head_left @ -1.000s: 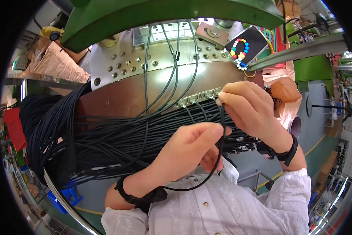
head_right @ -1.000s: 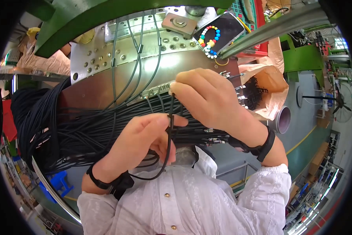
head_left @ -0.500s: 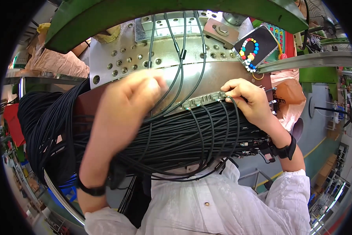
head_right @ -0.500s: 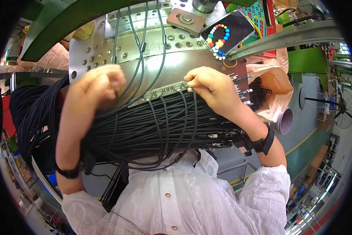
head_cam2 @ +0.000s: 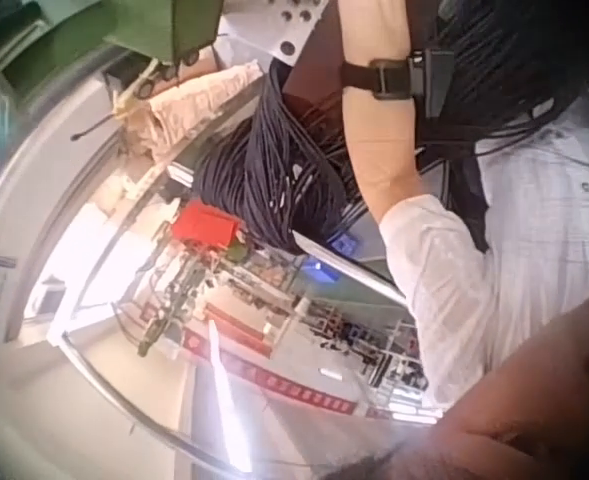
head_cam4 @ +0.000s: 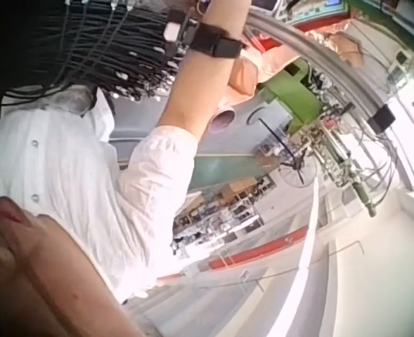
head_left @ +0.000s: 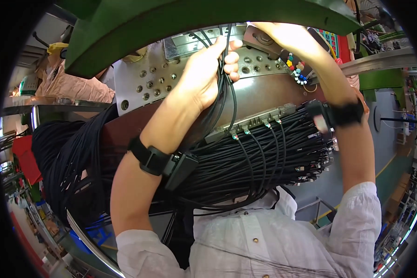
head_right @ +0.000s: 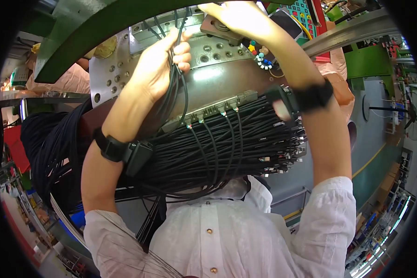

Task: The person picks up cables, places the ends into a machine, and presses a button. After the machine cycles, the person removes the cables and places them onto a bundle before another person approaches to inspect the work.

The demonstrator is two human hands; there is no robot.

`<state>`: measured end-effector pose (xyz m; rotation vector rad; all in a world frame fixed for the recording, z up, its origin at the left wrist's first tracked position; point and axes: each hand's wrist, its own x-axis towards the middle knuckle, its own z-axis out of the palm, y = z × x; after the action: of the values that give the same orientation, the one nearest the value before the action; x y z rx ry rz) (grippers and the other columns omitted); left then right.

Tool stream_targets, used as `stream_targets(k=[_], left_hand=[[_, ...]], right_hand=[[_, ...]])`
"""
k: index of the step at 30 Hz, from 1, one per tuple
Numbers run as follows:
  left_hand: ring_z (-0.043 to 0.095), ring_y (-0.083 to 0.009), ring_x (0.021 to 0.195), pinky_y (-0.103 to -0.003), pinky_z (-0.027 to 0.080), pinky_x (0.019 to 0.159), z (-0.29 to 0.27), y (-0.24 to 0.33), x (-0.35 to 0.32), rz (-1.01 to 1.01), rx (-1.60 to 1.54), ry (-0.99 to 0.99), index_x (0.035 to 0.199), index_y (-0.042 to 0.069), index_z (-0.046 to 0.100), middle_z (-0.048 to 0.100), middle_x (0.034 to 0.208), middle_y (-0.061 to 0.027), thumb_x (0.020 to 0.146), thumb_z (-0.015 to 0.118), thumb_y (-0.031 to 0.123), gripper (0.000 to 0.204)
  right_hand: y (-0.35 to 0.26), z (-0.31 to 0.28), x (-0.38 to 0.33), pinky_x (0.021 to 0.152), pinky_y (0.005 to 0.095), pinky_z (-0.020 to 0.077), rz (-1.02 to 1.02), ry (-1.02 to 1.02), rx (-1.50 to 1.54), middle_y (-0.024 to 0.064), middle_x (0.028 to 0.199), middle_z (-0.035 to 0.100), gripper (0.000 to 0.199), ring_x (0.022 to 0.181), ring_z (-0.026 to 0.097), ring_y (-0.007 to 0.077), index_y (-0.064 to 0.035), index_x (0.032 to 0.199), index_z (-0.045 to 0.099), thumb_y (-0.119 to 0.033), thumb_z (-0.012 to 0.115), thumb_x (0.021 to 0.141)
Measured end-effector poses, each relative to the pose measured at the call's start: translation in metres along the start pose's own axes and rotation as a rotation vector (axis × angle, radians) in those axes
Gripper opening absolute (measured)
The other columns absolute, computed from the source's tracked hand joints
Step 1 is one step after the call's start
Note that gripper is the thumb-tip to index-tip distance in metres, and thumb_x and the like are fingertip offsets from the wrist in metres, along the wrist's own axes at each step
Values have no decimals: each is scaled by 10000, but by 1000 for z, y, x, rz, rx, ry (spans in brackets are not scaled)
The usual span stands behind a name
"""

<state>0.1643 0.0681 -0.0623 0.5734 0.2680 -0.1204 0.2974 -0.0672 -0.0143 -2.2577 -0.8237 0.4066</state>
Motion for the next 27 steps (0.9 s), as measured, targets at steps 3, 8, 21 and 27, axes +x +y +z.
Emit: stream_targets(k=[3, 8, 21, 27], left_hand=[[404, -116, 563, -273, 412, 542, 10, 4, -11, 23, 94, 67, 996, -20, 504, 436, 665, -11, 976, 389, 309, 349], [396, -102, 549, -256, 394, 523, 20, 13, -43, -2, 55, 35, 1016, -18, 503, 417, 651, -1, 974, 393, 308, 346], [233, -42, 347, -209, 171, 291, 50, 14, -202, -93, 98, 403, 677, 145, 382, 279, 470, 66, 963, 405, 345, 349], [268, -40, 328, -199, 168, 289, 57, -3, -221, -70, 263, 493, 649, 150, 361, 300, 455, 60, 967, 382, 362, 383]], right_hand=[[44, 26, 71, 724, 315, 473, -165, 259, -470, 78, 887, 623, 283, 829, 591, 179, -29, 1037, 611, -248, 521, 882], [104, 30, 88, 688, 312, 475, -504, 412, -619, 86, 806, 614, 345, 733, 589, 169, -26, 1065, 599, -309, 527, 880], [-40, 54, -53, 608, 280, 437, -342, -267, 82, 80, 689, 628, 381, 648, 556, 122, 14, 870, 653, -357, 570, 845], [-36, 74, -39, 644, 287, 459, -403, -268, 283, 99, 740, 644, 293, 648, 571, 159, -3, 877, 656, -289, 605, 839]])
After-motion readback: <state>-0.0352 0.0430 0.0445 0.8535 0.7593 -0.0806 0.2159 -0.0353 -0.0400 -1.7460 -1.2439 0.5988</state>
